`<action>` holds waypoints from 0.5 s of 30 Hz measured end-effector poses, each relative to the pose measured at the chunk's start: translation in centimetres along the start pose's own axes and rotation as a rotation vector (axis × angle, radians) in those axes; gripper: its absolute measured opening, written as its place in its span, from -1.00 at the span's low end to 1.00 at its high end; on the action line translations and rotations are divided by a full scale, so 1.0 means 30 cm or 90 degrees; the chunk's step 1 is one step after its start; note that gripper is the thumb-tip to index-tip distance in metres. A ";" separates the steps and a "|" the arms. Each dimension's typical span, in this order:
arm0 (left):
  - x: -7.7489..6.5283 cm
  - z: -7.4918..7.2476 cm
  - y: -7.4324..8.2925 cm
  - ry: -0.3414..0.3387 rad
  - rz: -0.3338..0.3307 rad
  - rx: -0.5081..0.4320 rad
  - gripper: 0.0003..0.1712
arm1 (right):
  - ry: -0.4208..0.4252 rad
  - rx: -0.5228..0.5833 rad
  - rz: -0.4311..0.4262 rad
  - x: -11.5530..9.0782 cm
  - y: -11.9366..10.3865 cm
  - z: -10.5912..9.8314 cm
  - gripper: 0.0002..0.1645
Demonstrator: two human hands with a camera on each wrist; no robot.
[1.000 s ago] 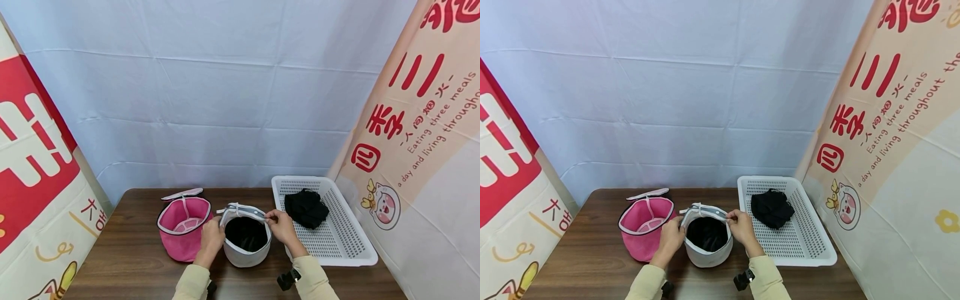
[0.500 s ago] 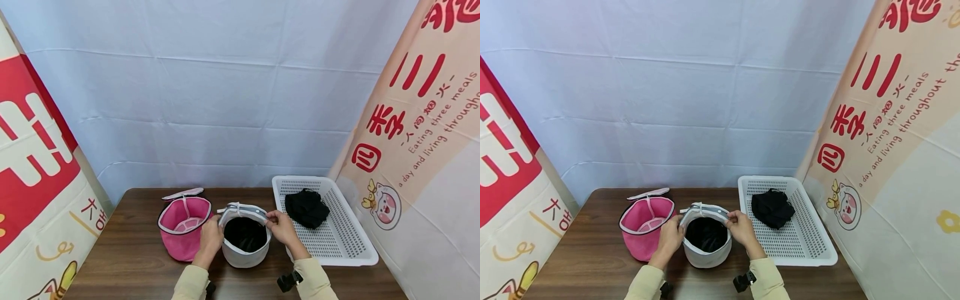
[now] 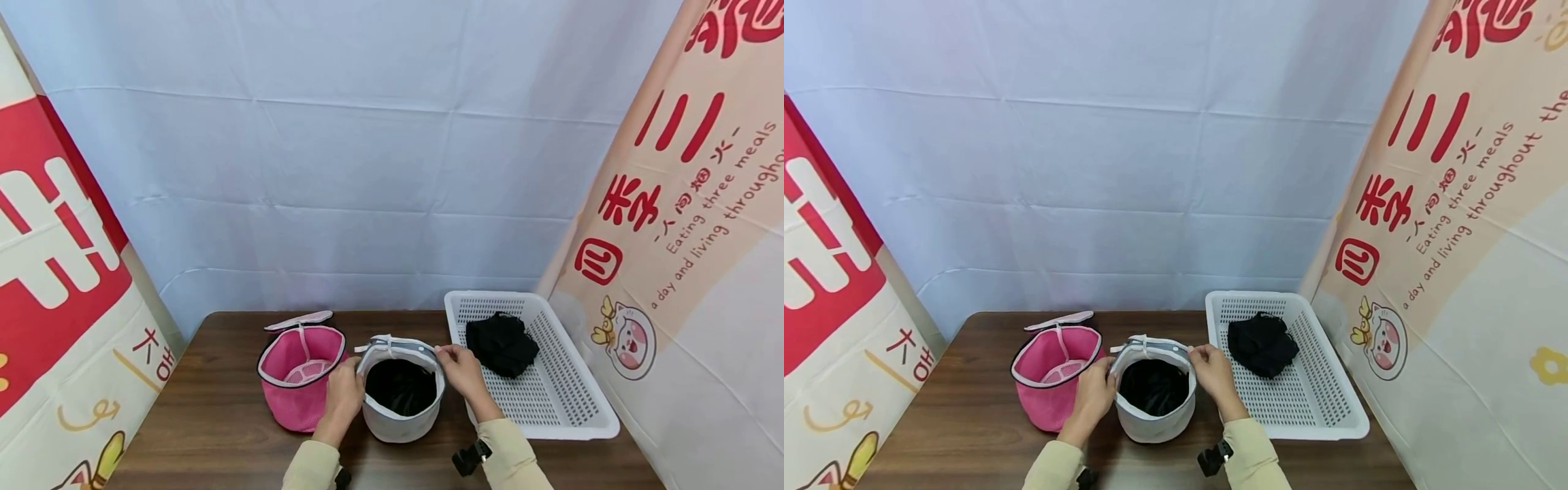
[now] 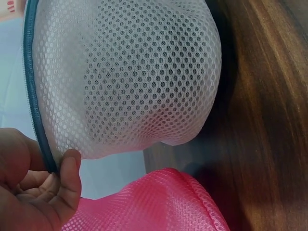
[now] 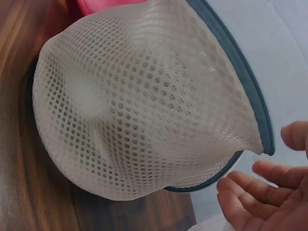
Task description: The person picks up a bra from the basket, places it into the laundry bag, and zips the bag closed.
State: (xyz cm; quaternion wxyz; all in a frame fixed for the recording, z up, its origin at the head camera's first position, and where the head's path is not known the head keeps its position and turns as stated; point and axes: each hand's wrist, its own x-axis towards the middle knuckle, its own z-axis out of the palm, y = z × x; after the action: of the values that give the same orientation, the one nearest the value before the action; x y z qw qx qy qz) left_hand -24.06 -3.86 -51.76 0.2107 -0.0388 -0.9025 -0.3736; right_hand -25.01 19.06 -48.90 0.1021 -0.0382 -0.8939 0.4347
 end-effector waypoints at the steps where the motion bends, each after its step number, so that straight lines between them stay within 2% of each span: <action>1: -0.003 0.000 -0.002 0.003 0.002 0.000 -0.74 | -0.001 -0.003 0.006 0.003 0.001 0.001 -0.60; 10: -0.010 -0.007 -0.003 0.006 0.003 -0.009 -0.74 | -0.032 0.017 0.075 0.034 -0.007 0.022 -0.55; 15: -0.010 -0.006 -0.002 0.016 0.003 -0.010 -0.74 | -0.044 0.036 0.143 0.057 0.001 0.035 -0.48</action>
State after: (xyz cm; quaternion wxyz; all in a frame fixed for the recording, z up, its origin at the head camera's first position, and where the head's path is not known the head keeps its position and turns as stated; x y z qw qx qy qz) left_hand -23.72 -3.99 -51.81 0.2221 -0.0377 -0.8968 -0.3807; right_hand -26.90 18.53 -49.30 0.0228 -0.1202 -0.8745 0.4694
